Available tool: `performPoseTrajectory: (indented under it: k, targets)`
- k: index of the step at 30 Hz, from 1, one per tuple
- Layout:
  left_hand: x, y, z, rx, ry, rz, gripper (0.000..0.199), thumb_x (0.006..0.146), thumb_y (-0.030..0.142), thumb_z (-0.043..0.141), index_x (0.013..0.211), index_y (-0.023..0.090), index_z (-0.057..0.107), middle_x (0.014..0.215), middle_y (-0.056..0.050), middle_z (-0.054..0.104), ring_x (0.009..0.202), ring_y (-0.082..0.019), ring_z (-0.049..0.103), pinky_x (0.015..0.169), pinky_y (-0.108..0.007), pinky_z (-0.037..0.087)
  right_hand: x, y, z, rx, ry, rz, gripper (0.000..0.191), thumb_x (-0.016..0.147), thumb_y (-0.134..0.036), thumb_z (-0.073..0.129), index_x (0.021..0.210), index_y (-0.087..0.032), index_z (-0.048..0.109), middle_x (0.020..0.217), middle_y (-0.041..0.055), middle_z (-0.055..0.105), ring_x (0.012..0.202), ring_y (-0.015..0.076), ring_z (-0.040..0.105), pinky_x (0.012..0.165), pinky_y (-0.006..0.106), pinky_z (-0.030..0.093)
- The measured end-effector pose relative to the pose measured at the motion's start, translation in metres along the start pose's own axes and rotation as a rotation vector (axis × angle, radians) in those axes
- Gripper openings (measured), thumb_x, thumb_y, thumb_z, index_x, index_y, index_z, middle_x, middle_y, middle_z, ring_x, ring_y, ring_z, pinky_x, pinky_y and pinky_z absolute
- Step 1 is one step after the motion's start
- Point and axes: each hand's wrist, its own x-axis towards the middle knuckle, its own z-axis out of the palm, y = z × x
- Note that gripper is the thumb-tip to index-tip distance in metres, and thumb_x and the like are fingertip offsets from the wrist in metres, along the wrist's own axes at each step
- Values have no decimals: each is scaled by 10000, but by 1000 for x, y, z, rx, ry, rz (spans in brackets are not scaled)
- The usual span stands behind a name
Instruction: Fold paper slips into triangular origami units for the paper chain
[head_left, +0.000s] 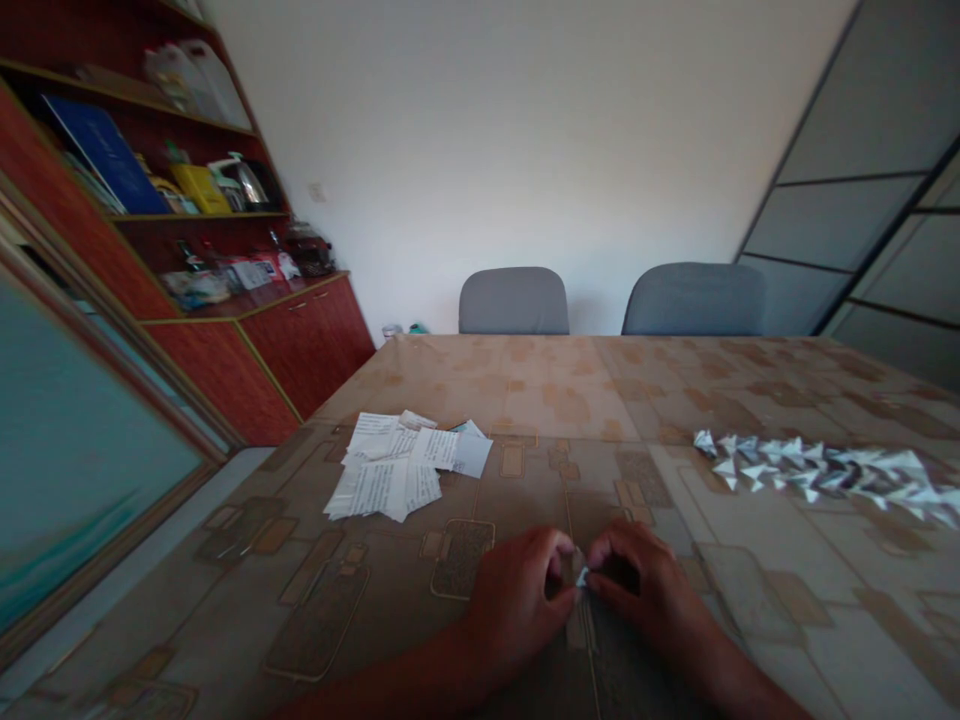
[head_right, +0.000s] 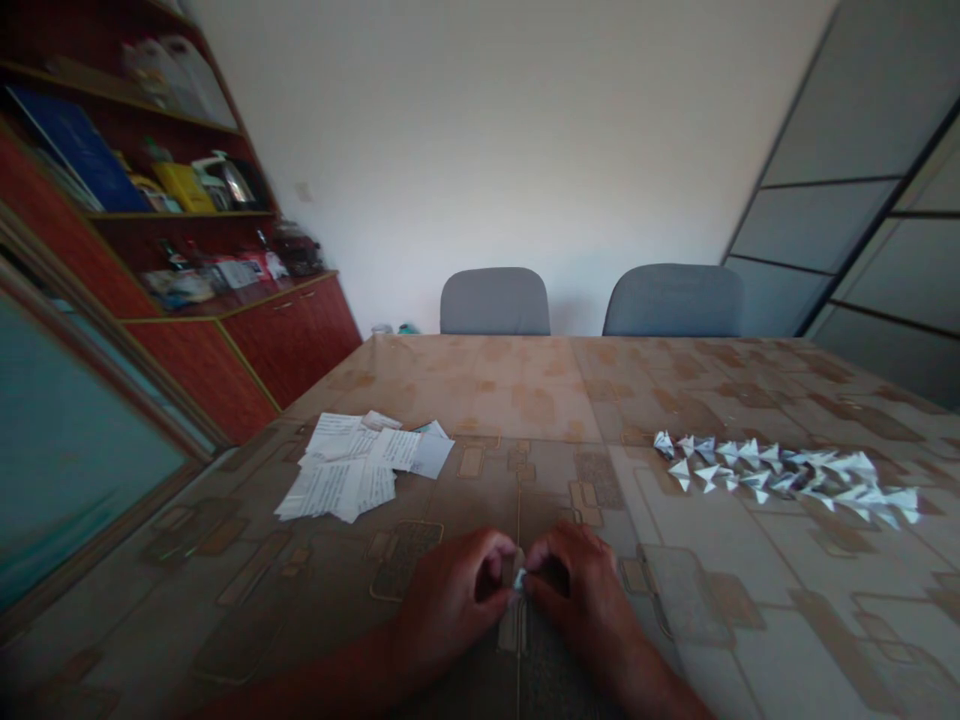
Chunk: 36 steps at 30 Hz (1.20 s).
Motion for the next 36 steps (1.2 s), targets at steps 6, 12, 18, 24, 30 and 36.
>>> performPoseTrajectory:
  k: [6,12,18,24,30,36]
  targets:
    - [-1,-1,0,21,10,32,122,758,169,654,870,215,667,779,21,646,680,-134,568,611,-224,317,-2,1,2,-25,51,-24,87,822,-156,612,760,-214,596,734,0,637,726,195,587,651,308,429]
    - [1,-3,0,-27,32,18,140,741,166,662,876,201,678,796,11,657,696,-139,571,630,-224,339,1,-4,-5,4,50,-94,131,872,-209,606,742,-220,612,731,-2,629,720,193,591,655,304,441]
    - [5,-6,-1,-308,-2,-14,146,775,259,648,854,152,708,696,-1,632,639,-141,547,581,-217,357,0,-11,-16,22,152,-228,114,905,-255,608,794,-238,625,765,2,639,763,204,597,694,319,437]
    - [4,-10,6,-603,32,-23,338,746,268,688,1053,127,685,834,-55,686,734,-170,603,667,-247,441,-2,-15,-18,-7,180,-286,99,914,-244,608,816,-243,606,748,-1,631,749,207,581,684,331,405]
    - [4,-7,5,-821,57,-20,423,706,222,712,1115,125,658,972,-107,707,865,-212,657,766,-296,494,-4,-18,-21,-31,193,-268,86,914,-237,609,831,-247,592,755,-1,628,752,214,571,694,344,388]
    - [1,4,2,-773,165,68,253,729,130,692,980,161,701,808,-45,739,748,-164,677,723,-249,502,-5,-19,-18,-10,202,-274,66,903,-196,606,869,-248,581,782,3,633,768,214,580,709,342,409]
